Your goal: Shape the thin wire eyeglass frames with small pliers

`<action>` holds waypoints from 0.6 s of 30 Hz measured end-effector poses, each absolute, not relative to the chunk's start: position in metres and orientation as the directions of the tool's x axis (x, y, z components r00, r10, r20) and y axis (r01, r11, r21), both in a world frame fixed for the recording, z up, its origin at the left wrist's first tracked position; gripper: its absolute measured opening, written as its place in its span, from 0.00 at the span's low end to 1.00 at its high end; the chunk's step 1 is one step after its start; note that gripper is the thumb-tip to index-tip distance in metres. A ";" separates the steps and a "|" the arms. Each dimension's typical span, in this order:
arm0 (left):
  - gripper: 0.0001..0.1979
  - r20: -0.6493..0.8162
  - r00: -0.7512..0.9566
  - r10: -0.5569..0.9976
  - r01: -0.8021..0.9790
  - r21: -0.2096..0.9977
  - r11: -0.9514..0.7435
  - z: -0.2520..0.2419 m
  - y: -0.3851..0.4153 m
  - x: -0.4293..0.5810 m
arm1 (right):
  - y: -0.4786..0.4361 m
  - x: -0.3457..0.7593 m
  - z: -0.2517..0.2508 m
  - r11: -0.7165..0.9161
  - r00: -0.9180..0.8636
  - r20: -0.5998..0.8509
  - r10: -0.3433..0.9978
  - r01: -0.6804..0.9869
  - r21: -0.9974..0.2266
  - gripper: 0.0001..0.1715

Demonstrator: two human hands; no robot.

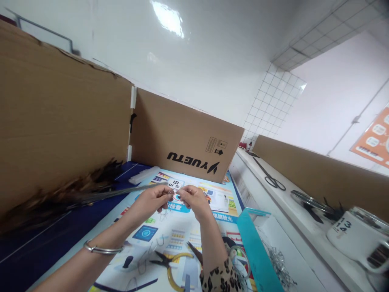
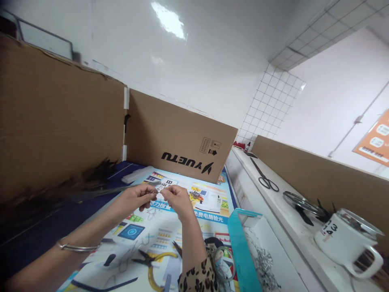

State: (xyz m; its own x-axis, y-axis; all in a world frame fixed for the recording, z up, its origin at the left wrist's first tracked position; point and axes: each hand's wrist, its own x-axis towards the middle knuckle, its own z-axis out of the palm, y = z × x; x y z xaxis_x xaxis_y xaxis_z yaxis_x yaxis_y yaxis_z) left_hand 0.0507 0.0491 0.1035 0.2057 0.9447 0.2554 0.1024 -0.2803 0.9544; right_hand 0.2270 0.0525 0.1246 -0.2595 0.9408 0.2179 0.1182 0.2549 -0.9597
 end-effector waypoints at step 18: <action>0.11 0.315 -0.024 0.949 0.093 0.946 -0.311 0.111 0.049 0.040 | 0.058 0.225 0.118 0.335 -0.228 0.273 0.935 0.309 -0.890 0.14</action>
